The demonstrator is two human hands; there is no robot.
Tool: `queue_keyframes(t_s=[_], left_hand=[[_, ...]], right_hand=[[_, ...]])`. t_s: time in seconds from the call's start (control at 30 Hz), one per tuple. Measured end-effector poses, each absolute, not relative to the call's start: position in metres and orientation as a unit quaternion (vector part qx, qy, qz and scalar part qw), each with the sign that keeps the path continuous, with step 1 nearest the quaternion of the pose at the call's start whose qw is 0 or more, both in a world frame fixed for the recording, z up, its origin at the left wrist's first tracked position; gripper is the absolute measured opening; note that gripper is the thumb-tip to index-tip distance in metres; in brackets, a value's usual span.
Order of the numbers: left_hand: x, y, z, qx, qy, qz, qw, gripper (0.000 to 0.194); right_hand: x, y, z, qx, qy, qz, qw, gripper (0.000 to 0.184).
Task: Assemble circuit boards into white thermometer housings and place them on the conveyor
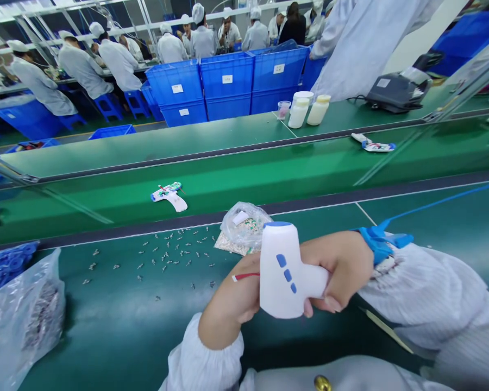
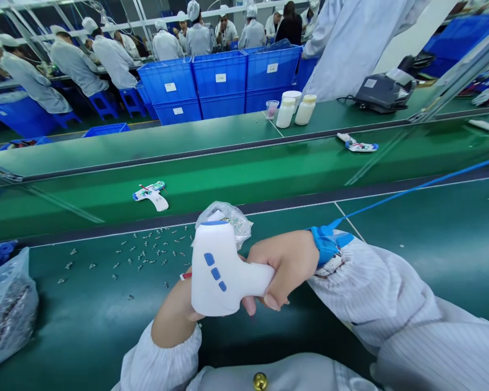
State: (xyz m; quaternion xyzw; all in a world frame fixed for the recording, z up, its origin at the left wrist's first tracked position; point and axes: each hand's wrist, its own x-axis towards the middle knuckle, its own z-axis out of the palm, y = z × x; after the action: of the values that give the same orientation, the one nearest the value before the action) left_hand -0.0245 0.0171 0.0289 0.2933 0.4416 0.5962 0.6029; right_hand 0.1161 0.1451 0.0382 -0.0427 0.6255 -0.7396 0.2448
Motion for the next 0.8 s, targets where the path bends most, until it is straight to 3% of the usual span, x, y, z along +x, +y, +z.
queue_keyframes(t_s=[0.1,0.2,0.33,0.5,0.57,0.7,0.8], left_hand=[[-0.028,0.017,0.026,0.258,0.390,0.571,0.674,0.027],[-0.033,0.017,0.022,0.208,0.366,0.609,0.672,0.023],[-0.037,0.018,0.019,0.162,0.353,0.699,0.600,0.037],[-0.039,0.018,0.019,0.210,0.382,0.766,0.473,0.044],[-0.040,0.018,0.019,0.232,0.395,0.774,0.438,0.042],[-0.041,0.015,0.018,0.265,0.417,0.776,0.392,0.039],[-0.040,0.012,0.017,0.299,0.437,0.765,0.367,0.035]], right_hand=[[0.119,0.147,0.043,-0.018,0.640,-0.737,0.219,0.049],[0.118,0.144,0.038,0.001,0.619,-0.764,0.183,0.044],[0.107,0.125,0.003,-0.060,0.539,-0.832,0.116,0.043],[0.099,0.105,-0.023,-0.064,0.526,-0.842,0.098,0.072],[0.102,0.109,-0.010,0.001,0.586,-0.806,0.080,0.072],[0.109,0.121,0.035,0.227,0.707,-0.661,-0.108,0.044],[0.107,0.115,0.060,0.266,0.742,-0.557,-0.261,0.025]])
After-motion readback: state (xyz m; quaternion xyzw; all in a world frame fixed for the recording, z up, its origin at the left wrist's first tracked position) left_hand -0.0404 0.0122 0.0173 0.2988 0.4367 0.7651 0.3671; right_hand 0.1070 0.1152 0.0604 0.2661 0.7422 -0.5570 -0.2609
